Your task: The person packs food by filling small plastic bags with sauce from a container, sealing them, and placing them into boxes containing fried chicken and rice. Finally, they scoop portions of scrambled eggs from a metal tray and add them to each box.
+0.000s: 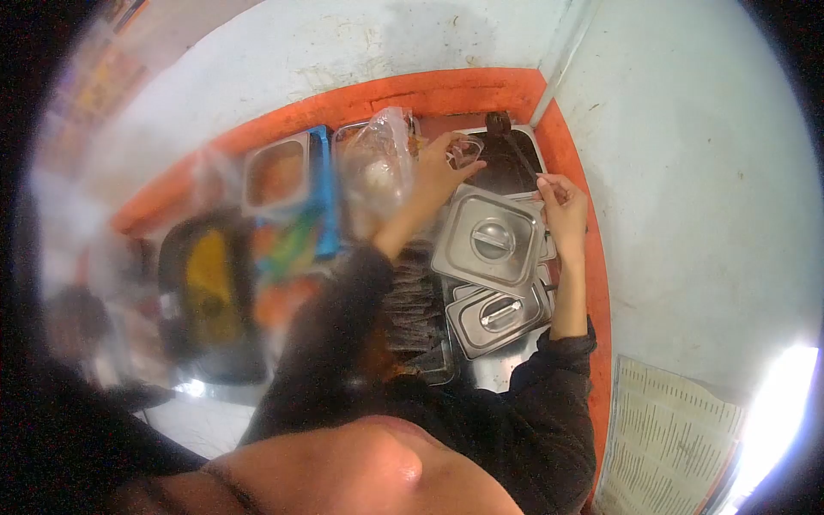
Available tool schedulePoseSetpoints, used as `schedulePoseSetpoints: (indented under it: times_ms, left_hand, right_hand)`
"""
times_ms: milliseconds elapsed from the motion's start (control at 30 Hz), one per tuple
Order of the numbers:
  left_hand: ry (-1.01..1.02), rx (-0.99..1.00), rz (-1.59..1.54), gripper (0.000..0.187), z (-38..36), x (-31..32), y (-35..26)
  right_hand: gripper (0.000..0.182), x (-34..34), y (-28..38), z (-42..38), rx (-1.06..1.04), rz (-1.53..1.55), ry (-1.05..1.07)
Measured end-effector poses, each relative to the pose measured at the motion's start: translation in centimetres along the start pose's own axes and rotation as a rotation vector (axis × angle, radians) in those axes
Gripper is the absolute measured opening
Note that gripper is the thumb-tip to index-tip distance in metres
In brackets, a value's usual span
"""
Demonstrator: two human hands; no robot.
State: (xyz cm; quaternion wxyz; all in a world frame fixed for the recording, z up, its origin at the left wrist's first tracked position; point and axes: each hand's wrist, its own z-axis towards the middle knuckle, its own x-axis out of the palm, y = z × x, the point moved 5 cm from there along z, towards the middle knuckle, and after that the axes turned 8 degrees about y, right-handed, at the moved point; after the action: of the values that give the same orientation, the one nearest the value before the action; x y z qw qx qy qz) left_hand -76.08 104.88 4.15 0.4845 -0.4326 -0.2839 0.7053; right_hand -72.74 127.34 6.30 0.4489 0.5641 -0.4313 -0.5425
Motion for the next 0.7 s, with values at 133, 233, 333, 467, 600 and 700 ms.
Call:
schedulePoseSetpoints:
  times_ms: [133,233,333,467,600,700]
  left_hand:
    - [0.043,0.057,-0.032,0.047,-0.6,-0.4,-1.1]
    - [0.046,0.037,-0.096,0.051,-1.2,-0.7,-2.0]
    - [0.015,0.041,-0.102,0.054,-2.5,-1.4,-4.5]
    - [-0.003,0.010,-0.241,0.051,-4.8,-3.6,-8.0]
    - [0.040,-0.085,-0.398,0.025,-8.0,-8.2,-10.2]
    - [0.066,-0.168,-0.401,0.010,-10.9,-11.7,-12.0]
  right_hand:
    - [0.018,0.5,-1.3,0.8,-0.279,-0.628,-0.095]
    - [0.020,4.1,1.8,-0.8,-0.719,-0.869,-0.105]
    - [0.020,7.3,4.3,-2.4,-0.686,-0.548,-0.078]
    - [0.018,7.9,6.6,-5.6,-0.618,-0.265,-0.155]
    - [0.005,8.9,7.8,-7.9,-0.402,0.302,0.069]
    - [0.009,10.5,8.5,-10.2,-0.414,0.247,0.221]
